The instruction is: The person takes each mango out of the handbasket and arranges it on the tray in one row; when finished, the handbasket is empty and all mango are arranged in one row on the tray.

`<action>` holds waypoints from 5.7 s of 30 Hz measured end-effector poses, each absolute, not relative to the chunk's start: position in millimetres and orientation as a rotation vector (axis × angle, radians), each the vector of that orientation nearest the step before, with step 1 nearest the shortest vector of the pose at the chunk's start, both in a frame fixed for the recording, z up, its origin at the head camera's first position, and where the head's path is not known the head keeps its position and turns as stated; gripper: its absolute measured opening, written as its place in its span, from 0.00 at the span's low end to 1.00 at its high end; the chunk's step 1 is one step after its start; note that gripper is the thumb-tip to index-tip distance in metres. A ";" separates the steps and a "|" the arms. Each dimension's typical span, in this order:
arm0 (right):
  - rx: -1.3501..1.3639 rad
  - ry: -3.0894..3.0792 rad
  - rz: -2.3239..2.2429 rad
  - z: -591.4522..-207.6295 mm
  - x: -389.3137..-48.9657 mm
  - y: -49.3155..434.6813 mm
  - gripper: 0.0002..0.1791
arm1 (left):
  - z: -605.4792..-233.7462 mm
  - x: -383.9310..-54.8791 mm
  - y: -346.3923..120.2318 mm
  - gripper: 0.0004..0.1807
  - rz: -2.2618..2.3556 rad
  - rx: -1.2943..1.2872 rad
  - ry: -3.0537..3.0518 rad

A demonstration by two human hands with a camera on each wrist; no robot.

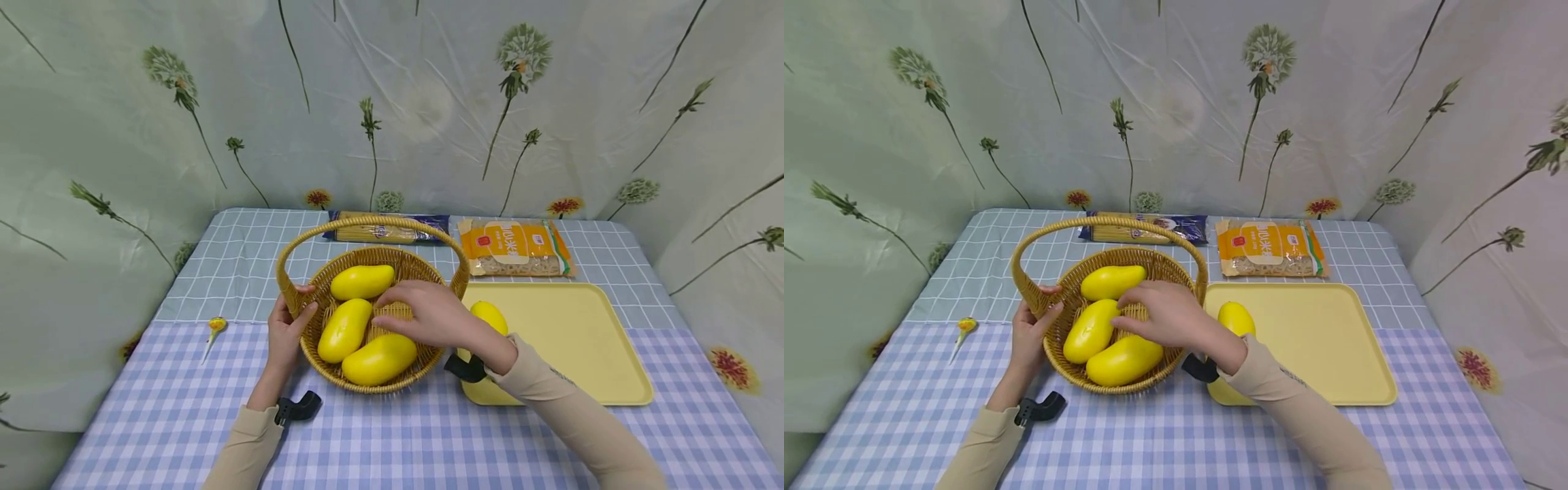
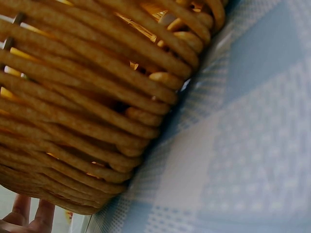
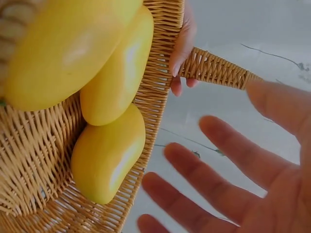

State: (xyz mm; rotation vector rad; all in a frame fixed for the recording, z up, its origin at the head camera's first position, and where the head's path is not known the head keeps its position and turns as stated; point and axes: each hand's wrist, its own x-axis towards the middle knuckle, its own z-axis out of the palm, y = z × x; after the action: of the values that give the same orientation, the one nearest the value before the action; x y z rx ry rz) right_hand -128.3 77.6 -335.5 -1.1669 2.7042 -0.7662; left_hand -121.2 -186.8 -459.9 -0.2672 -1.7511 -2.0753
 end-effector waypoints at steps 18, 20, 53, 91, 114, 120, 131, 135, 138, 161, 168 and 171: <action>-1.143 2.458 -0.454 -346.9 -142.2 59.7 0.18 | -459.1 -121.6 -188.4 0.15 -2.083 -0.242 -1.765; -1.138 2.442 -0.435 -348.2 -142.1 57.2 0.18 | -458.9 -121.7 -188.2 0.15 -2.086 -0.241 -1.764; -1.052 2.279 -0.225 -354.5 -149.1 41.3 0.25 | -460.5 -121.6 -186.7 0.14 -2.092 -0.276 -1.741; -1.102 2.153 -0.139 -357.3 -157.7 45.4 0.31 | -460.1 -121.1 -187.0 0.14 -2.080 -0.257 -1.759; -1.056 2.193 -0.166 -358.1 -163.2 50.7 0.28 | -460.4 -121.7 -186.4 0.13 -2.098 -0.264 -1.727; -1.126 2.254 -0.096 -357.1 -162.9 51.5 0.28 | -460.7 -121.7 -186.5 0.13 -2.096 -0.267 -1.726; -1.213 2.370 -0.136 -353.0 -160.2 57.8 0.31 | -460.0 -120.9 -186.8 0.14 -2.087 -0.267 -1.740; -1.222 2.427 -0.220 -351.5 -158.1 60.6 0.32 | -459.5 -120.5 -187.2 0.14 -2.083 -0.280 -1.735; -1.225 2.480 -0.287 -350.3 -156.6 62.7 0.32 | -459.2 -120.2 -187.3 0.14 -2.085 -0.284 -1.733; -1.159 2.644 -0.878 -353.2 -143.1 83.4 0.39 | -459.7 -120.5 -186.7 0.14 -2.090 -0.272 -1.735; -1.093 2.673 -1.069 -354.7 -137.6 90.1 0.40 | -459.1 -120.9 -186.7 0.14 -2.077 -0.288 -1.739; -1.057 2.669 -1.135 -354.1 -134.9 92.1 0.40 | -458.9 -120.9 -186.9 0.14 -2.072 -0.281 -1.748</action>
State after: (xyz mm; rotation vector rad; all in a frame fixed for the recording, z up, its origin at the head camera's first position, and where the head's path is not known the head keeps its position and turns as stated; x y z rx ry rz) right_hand -134.9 92.1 -354.1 -1.0573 2.6687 -1.1346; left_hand -120.9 -186.9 -458.9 -0.2810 -1.7484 -2.0724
